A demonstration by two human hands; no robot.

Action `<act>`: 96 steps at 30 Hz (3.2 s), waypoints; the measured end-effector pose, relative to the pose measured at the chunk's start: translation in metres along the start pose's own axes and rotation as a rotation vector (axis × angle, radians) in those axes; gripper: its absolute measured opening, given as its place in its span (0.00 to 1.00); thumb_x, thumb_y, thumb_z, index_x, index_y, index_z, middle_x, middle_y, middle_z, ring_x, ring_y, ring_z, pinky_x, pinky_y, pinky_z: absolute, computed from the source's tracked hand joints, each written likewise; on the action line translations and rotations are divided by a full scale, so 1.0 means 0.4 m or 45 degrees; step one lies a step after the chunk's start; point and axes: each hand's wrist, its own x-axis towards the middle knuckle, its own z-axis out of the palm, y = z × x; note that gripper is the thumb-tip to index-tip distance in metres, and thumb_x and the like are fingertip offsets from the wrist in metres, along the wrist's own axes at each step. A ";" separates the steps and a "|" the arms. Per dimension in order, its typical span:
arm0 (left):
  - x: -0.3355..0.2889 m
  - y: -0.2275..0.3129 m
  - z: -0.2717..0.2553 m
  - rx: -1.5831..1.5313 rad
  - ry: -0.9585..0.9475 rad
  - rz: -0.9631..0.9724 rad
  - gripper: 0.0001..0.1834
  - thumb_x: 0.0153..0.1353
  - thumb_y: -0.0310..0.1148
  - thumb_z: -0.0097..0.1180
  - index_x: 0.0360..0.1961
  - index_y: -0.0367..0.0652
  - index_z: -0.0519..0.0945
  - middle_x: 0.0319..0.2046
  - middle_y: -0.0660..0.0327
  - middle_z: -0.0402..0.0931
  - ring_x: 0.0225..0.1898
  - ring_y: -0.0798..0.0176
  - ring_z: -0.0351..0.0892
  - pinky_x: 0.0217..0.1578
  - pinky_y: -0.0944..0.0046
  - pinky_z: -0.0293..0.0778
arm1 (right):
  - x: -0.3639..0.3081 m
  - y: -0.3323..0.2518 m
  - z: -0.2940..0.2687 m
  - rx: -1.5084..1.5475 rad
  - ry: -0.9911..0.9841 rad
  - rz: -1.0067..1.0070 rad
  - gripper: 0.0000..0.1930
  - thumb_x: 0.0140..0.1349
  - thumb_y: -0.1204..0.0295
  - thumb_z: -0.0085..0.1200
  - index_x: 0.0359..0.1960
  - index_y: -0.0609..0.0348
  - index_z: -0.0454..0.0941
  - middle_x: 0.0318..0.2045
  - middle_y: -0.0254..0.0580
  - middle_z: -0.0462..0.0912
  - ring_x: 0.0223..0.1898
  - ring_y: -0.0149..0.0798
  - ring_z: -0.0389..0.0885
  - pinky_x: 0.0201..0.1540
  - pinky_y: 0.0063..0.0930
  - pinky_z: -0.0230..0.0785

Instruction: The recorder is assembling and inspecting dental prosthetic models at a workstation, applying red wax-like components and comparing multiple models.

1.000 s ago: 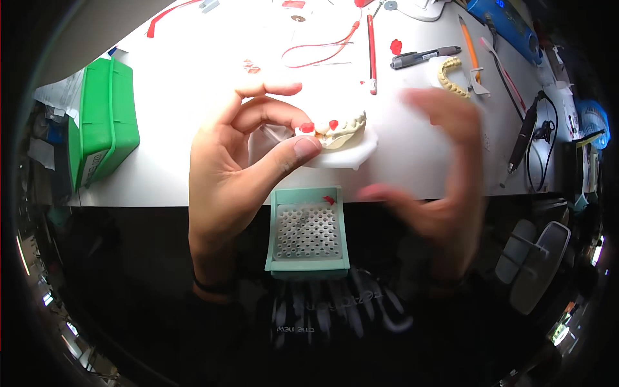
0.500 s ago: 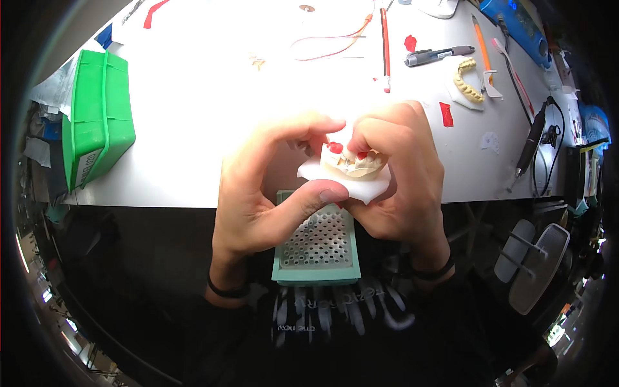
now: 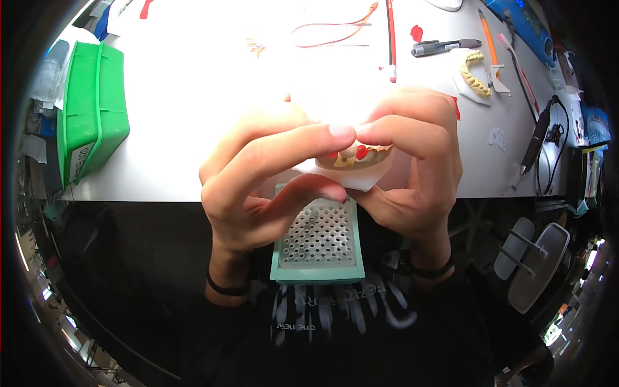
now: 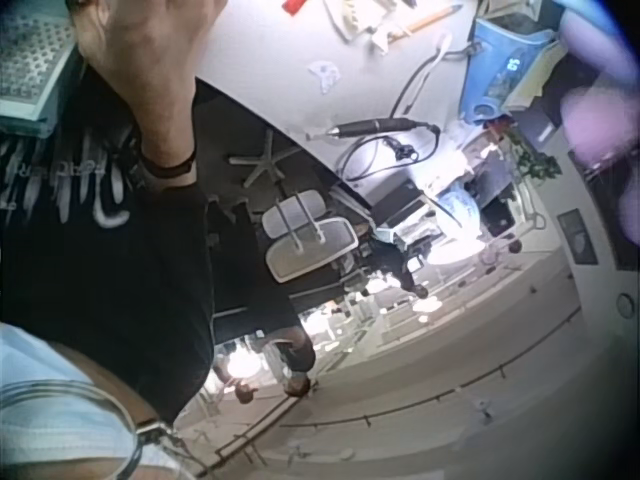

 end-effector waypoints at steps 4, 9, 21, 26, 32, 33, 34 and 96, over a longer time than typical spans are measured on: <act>-0.001 0.006 0.005 0.012 0.020 -0.001 0.29 0.52 0.37 0.77 0.52 0.34 0.81 0.44 0.49 0.82 0.48 0.54 0.82 0.52 0.54 0.78 | 0.001 0.008 0.005 -0.032 0.071 -0.133 0.27 0.45 0.65 0.80 0.44 0.56 0.78 0.42 0.41 0.80 0.42 0.43 0.79 0.44 0.36 0.74; -0.002 0.006 0.006 0.076 0.046 0.060 0.24 0.58 0.39 0.73 0.50 0.35 0.81 0.42 0.50 0.82 0.45 0.54 0.82 0.48 0.55 0.79 | -0.005 0.008 0.015 -0.083 0.140 -0.204 0.24 0.49 0.64 0.79 0.43 0.54 0.77 0.42 0.40 0.80 0.43 0.44 0.80 0.43 0.35 0.76; 0.002 -0.004 0.003 0.207 0.031 0.179 0.25 0.58 0.41 0.73 0.50 0.35 0.81 0.39 0.51 0.81 0.41 0.55 0.82 0.47 0.55 0.80 | -0.008 0.005 0.006 -0.156 0.090 -0.233 0.25 0.53 0.59 0.76 0.47 0.53 0.76 0.45 0.41 0.80 0.45 0.46 0.81 0.47 0.36 0.78; 0.004 0.007 0.030 0.205 0.283 0.052 0.23 0.50 0.31 0.76 0.49 0.37 0.87 0.39 0.59 0.86 0.37 0.61 0.84 0.37 0.64 0.80 | 0.010 -0.015 -0.020 0.321 -0.173 0.074 0.24 0.50 0.77 0.68 0.50 0.58 0.75 0.50 0.47 0.79 0.52 0.50 0.79 0.56 0.47 0.73; 0.009 0.005 0.025 0.207 0.100 -0.022 0.25 0.50 0.30 0.77 0.50 0.35 0.86 0.45 0.56 0.88 0.39 0.59 0.87 0.40 0.62 0.81 | 0.004 0.004 -0.028 0.203 -0.171 0.063 0.16 0.48 0.83 0.62 0.41 0.61 0.79 0.33 0.40 0.87 0.47 0.47 0.79 0.57 0.46 0.72; 0.009 0.001 0.023 0.179 0.078 -0.037 0.26 0.49 0.30 0.77 0.51 0.34 0.85 0.46 0.55 0.88 0.40 0.58 0.87 0.40 0.62 0.81 | 0.003 0.005 -0.023 0.199 -0.147 0.060 0.15 0.48 0.84 0.62 0.39 0.61 0.80 0.30 0.39 0.88 0.46 0.46 0.80 0.57 0.46 0.72; 0.009 -0.001 0.023 0.177 0.079 -0.037 0.26 0.49 0.30 0.77 0.51 0.34 0.85 0.46 0.55 0.88 0.40 0.58 0.87 0.40 0.62 0.81 | 0.003 0.003 -0.023 0.197 -0.149 0.061 0.15 0.48 0.84 0.62 0.39 0.61 0.80 0.30 0.39 0.88 0.46 0.46 0.80 0.57 0.46 0.72; 0.016 0.019 0.013 0.186 0.185 -0.005 0.25 0.46 0.30 0.78 0.49 0.42 0.88 0.40 0.58 0.83 0.39 0.61 0.84 0.37 0.63 0.82 | -0.009 0.008 -0.011 0.304 -0.065 0.112 0.25 0.45 0.85 0.67 0.48 0.60 0.76 0.55 0.63 0.75 0.57 0.52 0.78 0.54 0.42 0.81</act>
